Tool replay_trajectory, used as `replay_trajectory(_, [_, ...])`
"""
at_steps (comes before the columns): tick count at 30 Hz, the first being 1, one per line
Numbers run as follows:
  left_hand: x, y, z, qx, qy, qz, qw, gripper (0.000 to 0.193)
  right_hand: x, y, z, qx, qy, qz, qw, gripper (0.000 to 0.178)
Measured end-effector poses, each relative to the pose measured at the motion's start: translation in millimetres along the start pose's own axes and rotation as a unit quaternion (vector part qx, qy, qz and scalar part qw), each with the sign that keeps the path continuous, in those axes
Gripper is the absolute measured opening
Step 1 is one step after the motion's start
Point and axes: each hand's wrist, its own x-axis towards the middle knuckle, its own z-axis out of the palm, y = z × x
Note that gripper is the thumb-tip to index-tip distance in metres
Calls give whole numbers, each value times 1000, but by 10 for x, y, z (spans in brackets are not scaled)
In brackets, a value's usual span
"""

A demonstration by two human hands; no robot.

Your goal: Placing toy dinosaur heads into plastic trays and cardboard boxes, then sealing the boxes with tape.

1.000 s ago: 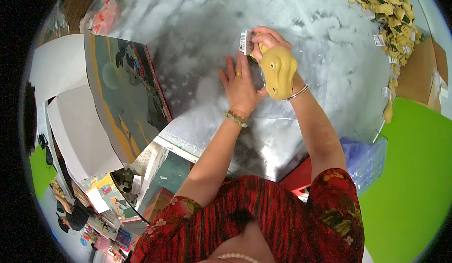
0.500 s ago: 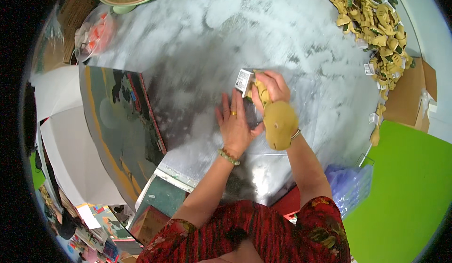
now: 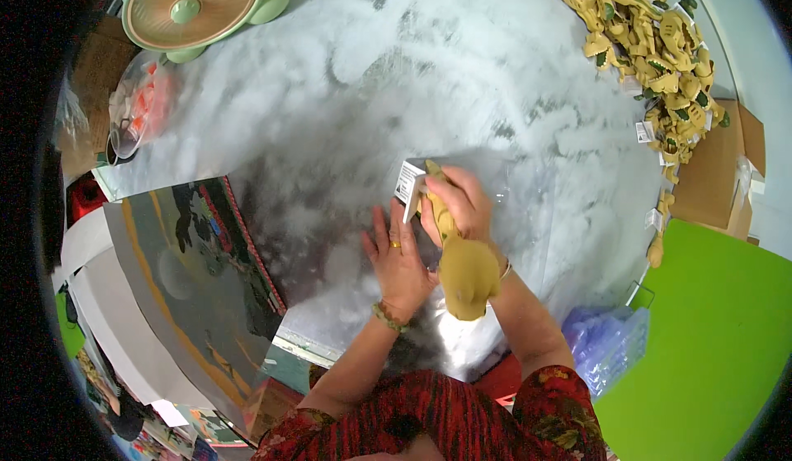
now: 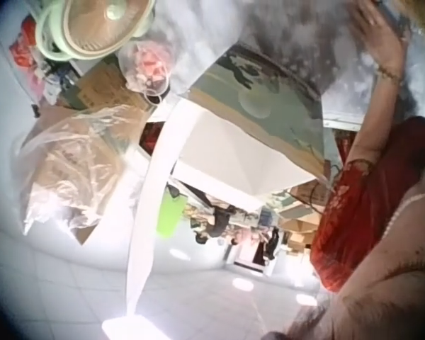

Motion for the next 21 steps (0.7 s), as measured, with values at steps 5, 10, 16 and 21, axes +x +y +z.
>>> replay_trajectory(5, [-4, -10, 35, 9, 5, 14, 1000, 98, -83, 21, 19, -41, 36, -9, 998, 31])
replay_trajectory(10, [-9, -9, 27, 28, -17, 6, 999, 97, 17, 8, -14, -5, 11, -21, 1000, 30])
replay_trajectory(16, [2, 28, 22, 27, -14, -8, 1000, 99, 81, 82, -39, 49, -45, 7, 998, 30])
replay_trajectory(21, [-2, 18, 25, 24, 7, -1, 1000, 98, -49, 94, 46, 59, 2, 4, 998, 30])
